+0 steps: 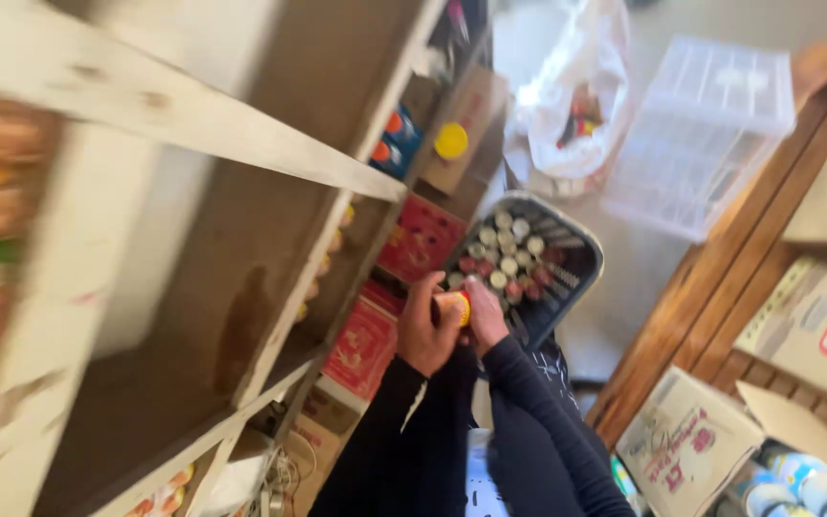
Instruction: Arranging canned goods from a basket onto shelves in a grocery store.
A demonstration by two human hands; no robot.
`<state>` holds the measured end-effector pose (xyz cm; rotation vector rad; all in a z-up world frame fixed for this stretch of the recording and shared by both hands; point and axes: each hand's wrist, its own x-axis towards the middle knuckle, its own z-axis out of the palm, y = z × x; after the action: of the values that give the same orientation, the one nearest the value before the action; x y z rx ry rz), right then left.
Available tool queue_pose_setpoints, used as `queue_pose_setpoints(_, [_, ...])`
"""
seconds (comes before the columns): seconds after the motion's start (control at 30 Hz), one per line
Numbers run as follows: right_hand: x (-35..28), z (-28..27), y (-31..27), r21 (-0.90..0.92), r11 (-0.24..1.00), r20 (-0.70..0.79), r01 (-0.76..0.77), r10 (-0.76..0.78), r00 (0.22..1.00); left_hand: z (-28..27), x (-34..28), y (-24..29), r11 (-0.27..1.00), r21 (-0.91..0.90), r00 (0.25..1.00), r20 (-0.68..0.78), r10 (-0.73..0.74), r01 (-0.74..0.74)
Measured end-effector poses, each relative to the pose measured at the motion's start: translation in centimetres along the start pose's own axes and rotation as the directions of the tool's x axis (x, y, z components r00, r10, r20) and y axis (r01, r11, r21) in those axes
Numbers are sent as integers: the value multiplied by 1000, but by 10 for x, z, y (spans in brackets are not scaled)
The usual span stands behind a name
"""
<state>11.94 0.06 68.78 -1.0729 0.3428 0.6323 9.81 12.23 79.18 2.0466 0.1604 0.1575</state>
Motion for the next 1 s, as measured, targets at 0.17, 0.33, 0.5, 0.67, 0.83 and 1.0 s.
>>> queue_pose_setpoints(0.17, [-35, 48, -65, 113, 935, 135, -336, 321, 937, -31, 5, 49, 952, 288, 981, -127, 146, -105])
queue_pose_setpoints(0.33, [-63, 94, -110, -150, 989, 82, -12, 24, 996, -60, 19, 32, 990, 121, 981, -186, -51, 74])
queue_pose_setpoints(0.5, [-56, 113, -107, 16, 870, 136, 492, -489, 861, -81, 11, 84, 942, -302, 970, -146, -197, 145])
queue_pose_setpoints(0.67, [-59, 126, -115, -38, 797, 100, 602, -597, 796, -75, -9, 98, 921, -354, 905, -424, -6, -160])
queue_pose_setpoints(0.83, [-67, 129, -120, 25, 823, 88, 568, -568, 819, -80, -17, 118, 972, -79, 817, -559, 141, -223])
queue_pose_setpoints(1.0, [-58, 118, -117, -139, 764, 254, 630, -587, 768, -78, -24, 99, 942, 201, 659, -675, 331, -267])
